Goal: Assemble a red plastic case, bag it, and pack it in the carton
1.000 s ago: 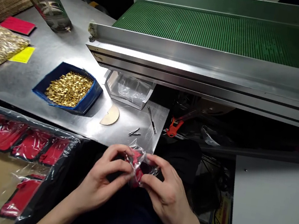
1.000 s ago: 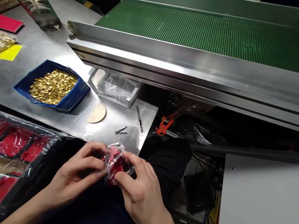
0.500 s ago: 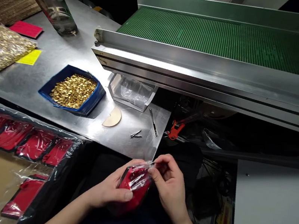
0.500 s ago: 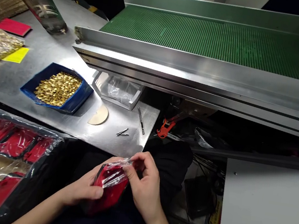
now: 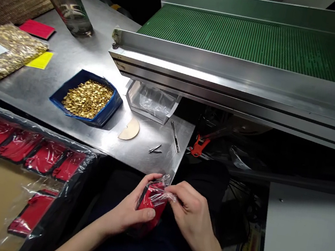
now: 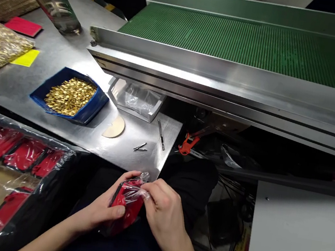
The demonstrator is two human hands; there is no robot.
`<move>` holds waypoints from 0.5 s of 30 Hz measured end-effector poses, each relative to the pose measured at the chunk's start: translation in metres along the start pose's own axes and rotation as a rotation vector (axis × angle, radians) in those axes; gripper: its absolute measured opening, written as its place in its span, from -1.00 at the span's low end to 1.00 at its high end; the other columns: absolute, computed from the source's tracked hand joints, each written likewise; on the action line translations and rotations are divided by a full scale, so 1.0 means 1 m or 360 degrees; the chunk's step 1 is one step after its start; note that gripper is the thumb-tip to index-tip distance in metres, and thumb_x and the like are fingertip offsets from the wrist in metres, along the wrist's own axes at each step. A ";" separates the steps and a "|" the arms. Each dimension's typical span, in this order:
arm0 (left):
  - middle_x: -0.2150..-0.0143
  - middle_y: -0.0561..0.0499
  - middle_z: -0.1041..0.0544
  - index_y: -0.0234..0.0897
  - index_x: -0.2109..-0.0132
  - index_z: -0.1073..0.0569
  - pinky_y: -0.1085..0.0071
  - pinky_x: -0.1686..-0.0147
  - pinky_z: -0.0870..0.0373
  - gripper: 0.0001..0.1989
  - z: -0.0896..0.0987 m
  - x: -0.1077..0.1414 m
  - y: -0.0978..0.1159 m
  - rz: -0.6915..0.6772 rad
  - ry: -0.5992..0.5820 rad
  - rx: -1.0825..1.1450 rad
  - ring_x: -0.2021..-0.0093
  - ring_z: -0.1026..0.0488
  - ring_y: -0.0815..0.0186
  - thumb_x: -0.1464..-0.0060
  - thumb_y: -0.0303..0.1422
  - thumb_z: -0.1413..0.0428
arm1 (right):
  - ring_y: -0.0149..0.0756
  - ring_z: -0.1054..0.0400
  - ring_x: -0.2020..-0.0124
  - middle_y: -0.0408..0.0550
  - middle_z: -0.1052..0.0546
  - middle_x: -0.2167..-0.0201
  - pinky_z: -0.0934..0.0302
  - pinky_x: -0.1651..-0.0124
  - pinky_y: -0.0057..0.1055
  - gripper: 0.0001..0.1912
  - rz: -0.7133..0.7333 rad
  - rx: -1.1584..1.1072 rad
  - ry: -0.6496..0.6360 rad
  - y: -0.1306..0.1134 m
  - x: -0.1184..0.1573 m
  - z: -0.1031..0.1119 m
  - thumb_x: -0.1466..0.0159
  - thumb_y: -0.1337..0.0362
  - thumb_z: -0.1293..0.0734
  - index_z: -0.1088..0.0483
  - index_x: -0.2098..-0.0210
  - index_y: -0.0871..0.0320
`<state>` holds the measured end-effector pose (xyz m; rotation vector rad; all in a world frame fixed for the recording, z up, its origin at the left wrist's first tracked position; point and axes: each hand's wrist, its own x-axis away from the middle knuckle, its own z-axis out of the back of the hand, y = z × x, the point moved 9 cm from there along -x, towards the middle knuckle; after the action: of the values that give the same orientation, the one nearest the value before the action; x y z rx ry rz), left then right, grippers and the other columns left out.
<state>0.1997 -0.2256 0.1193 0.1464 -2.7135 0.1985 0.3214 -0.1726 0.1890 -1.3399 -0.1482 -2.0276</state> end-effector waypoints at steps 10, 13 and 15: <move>0.02 -0.07 -0.32 -0.17 -0.06 -0.38 0.26 0.05 -0.34 -0.53 -0.002 0.052 0.070 -0.0428 0.0228 -0.0752 0.07 -0.33 0.19 -0.09 -0.11 -0.29 | -0.03 -0.42 -0.24 0.08 -0.49 -0.24 -0.29 -0.32 -0.12 -0.38 -0.0612 -0.1584 -0.0799 -0.007 0.039 -0.065 -0.28 -0.01 -0.47 -0.39 -0.28 -0.07; 0.00 -0.09 -0.34 -0.16 -0.02 -0.34 0.24 0.07 -0.39 -0.49 0.025 0.093 0.089 -0.0395 0.0307 -0.0451 0.05 -0.41 0.14 -0.04 -0.05 -0.29 | 0.06 -0.42 -0.25 0.12 -0.46 -0.28 -0.36 -0.27 -0.08 -0.41 -0.0409 -0.1225 -0.0909 -0.010 0.035 -0.064 -0.28 -0.05 -0.45 -0.44 -0.25 -0.08; -0.08 -0.13 -0.36 -0.13 -0.07 -0.26 0.19 0.07 -0.45 -0.40 0.064 0.138 0.109 -0.0403 0.0592 -0.0497 0.03 -0.47 0.05 -0.02 0.07 -0.23 | 0.04 -0.52 -0.11 0.14 -0.56 -0.16 -0.46 -0.16 -0.15 -0.50 -0.0304 -0.0887 -0.0861 -0.001 0.025 -0.061 -0.31 -0.06 -0.42 -0.51 -0.18 -0.05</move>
<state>0.0348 -0.1389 0.1051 0.3231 -2.2929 -0.2483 0.2680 -0.2112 0.1826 -2.2877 0.0600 -1.8766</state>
